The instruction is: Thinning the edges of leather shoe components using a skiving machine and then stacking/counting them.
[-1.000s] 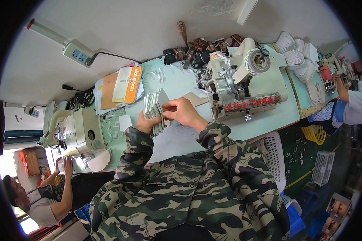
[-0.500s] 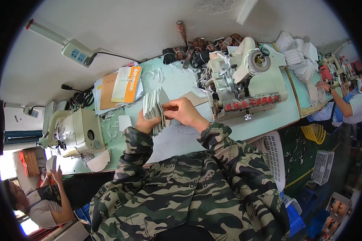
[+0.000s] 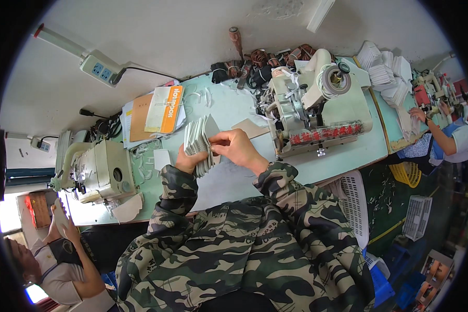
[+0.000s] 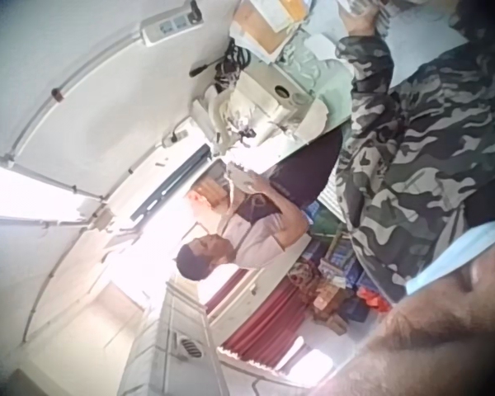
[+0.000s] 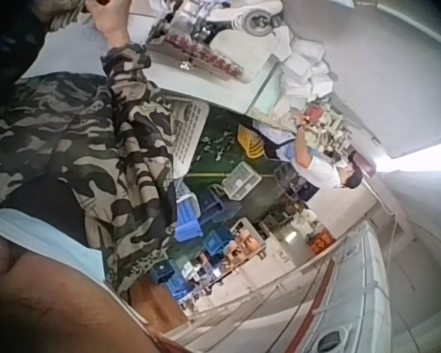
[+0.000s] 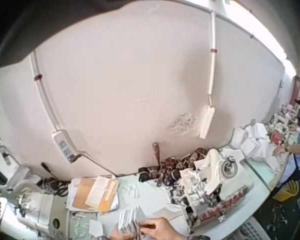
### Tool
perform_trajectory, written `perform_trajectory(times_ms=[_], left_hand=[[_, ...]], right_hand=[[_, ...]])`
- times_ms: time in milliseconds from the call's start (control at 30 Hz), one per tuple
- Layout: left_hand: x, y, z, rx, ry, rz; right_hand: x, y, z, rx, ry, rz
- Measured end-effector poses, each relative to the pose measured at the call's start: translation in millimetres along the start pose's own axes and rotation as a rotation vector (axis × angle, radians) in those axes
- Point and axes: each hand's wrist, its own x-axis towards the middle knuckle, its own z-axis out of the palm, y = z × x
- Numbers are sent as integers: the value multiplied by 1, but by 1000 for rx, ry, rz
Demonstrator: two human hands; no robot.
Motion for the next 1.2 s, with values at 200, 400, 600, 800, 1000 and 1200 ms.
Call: perform_trajectory(times_ms=[200, 400, 600, 800, 1000, 1200], left_hand=[[-1, -1, 8, 14, 54, 133], [1, -6, 7, 88, 95, 150], [3, -10, 3, 79, 112, 23], [12, -42, 14, 201, 242, 285], [3, -64, -9, 297, 443, 243], [-17, -42, -79, -178, 239, -34]], right_hand=[[-4, -6, 5, -110, 50, -61], [-7, -12, 8, -222, 89, -52], [-7, -5, 5, -176, 80, -62], [-6, 16, 2, -215, 157, -2], [-7, 25, 20, -434, 363, -151], [34, 70, -76, -818, 329, 42]])
